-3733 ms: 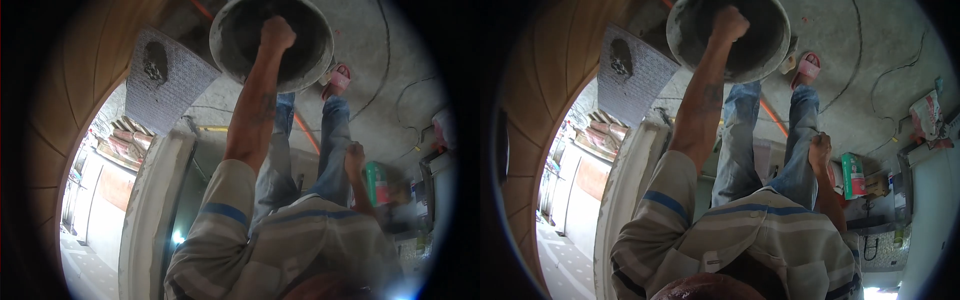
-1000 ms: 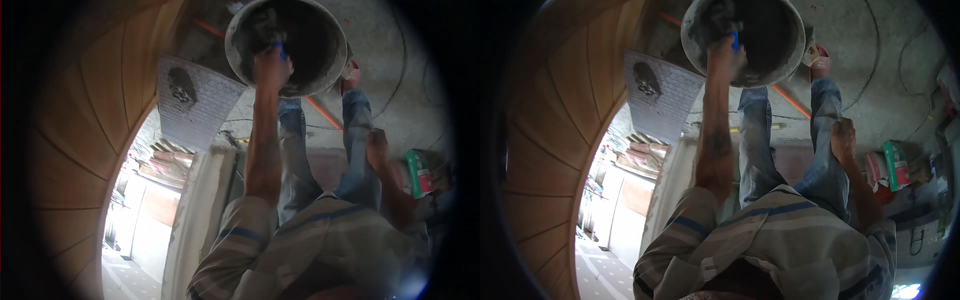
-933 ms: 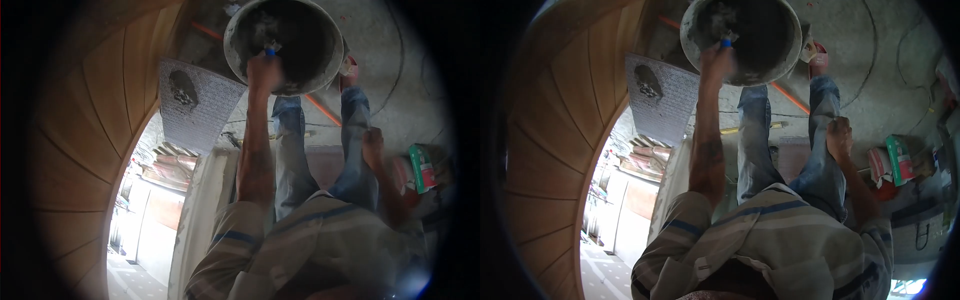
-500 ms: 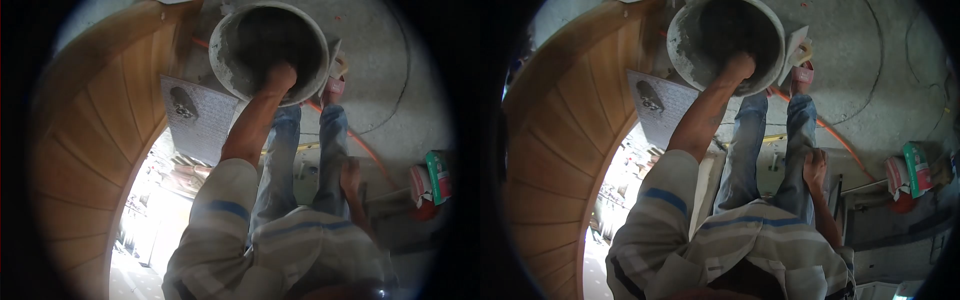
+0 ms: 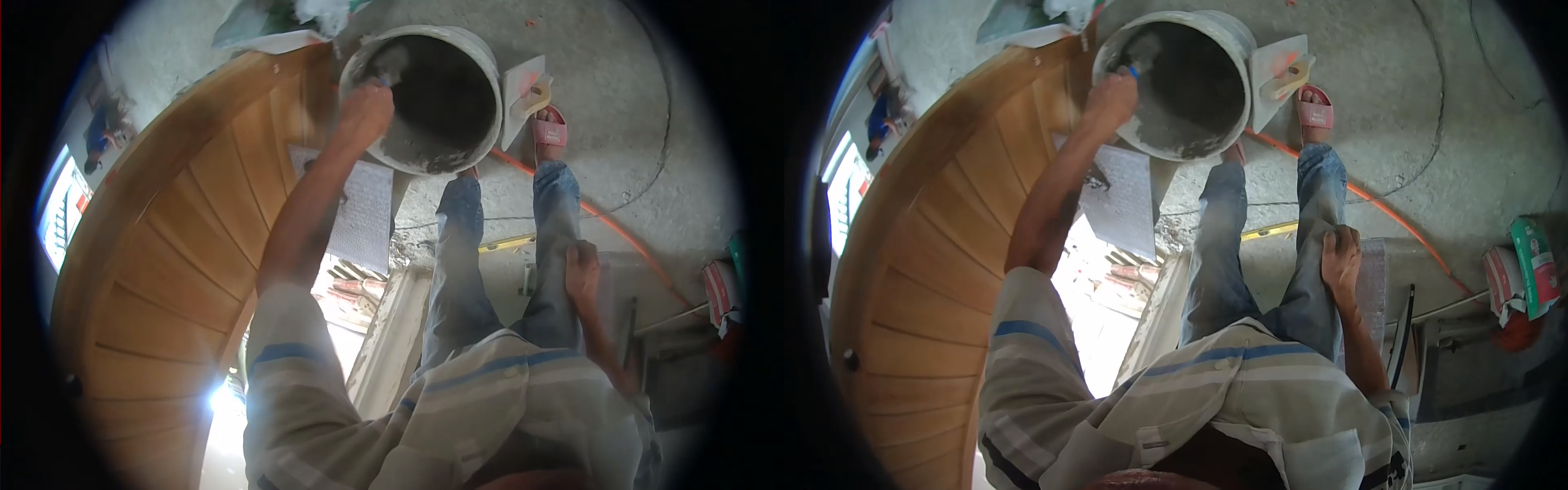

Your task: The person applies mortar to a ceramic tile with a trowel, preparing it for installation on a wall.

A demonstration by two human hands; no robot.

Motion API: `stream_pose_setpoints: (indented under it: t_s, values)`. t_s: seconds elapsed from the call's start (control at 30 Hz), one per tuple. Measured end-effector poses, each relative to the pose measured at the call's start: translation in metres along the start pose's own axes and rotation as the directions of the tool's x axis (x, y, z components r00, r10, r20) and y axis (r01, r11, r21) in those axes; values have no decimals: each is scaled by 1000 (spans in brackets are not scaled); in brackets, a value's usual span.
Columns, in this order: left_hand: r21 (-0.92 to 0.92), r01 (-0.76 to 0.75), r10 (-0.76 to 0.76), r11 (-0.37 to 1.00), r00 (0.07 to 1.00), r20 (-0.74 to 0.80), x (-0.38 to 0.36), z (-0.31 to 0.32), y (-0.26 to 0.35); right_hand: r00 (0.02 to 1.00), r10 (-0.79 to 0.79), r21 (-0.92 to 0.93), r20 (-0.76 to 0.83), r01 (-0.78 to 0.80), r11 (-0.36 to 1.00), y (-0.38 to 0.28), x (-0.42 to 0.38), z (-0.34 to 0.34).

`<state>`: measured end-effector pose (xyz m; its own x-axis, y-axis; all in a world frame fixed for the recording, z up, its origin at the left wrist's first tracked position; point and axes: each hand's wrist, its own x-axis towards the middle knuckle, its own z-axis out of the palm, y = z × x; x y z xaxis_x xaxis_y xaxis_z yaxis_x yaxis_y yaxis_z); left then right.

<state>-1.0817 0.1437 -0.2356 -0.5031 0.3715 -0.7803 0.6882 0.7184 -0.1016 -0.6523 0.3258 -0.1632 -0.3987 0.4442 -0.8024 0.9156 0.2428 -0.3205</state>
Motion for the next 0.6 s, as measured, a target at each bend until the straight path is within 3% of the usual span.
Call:
stream_pose_setpoints:
  t_s: [0.03, 0.13, 0.23, 0.27, 0.33, 0.37, 0.43, 0.47, 0.53, 0.57, 0.6]
  values:
    - [118, -42, 47, 992, 998, -41, 13, 5, 5, 999, -45, 2, 8, 45, 999, 3, 0, 4]
    - [117, -206, 200, 972, 978, 58, 71, 72, 13, 999, -37, -2, 26, 37, 999, 10, -5, 14]
    - [95, -113, 84, 989, 961, 262, 76, 126, 30, 997, 26, 82, 69, -32, 996, -1, -14, 12]
    - [109, -113, 82, 988, 962, 259, 75, 133, 26, 997, 25, 97, 68, -31, 995, 4, -13, 17]
    - [18, -301, 280, 954, 906, 318, 52, 134, 11, 997, -41, 72, 73, 36, 997, 13, -19, 28]
    - [39, -305, 277, 952, 906, 320, 48, 129, 12, 997, -40, 93, 69, 34, 995, 9, -15, 35]
    - [-220, -76, 156, 973, 915, 373, 28, 131, 34, 986, 160, 101, 50, -164, 981, -1, -15, 32]
    - [-226, -92, 172, 970, 915, 364, 23, 130, 43, 985, 167, 98, 33, -170, 981, -5, -13, 27]
    - [-482, -52, 221, 874, 928, 301, 15, 134, 50, 985, 168, 133, 26, -170, 976, -15, -6, 22]
    - [-486, -58, 226, 872, 929, 294, 13, 139, 54, 986, 168, 131, 18, -168, 977, -19, -6, 22]
    - [-753, 209, 204, 624, 886, 415, 13, 143, 60, 989, 149, 122, 10, -150, 981, -22, -4, 21]
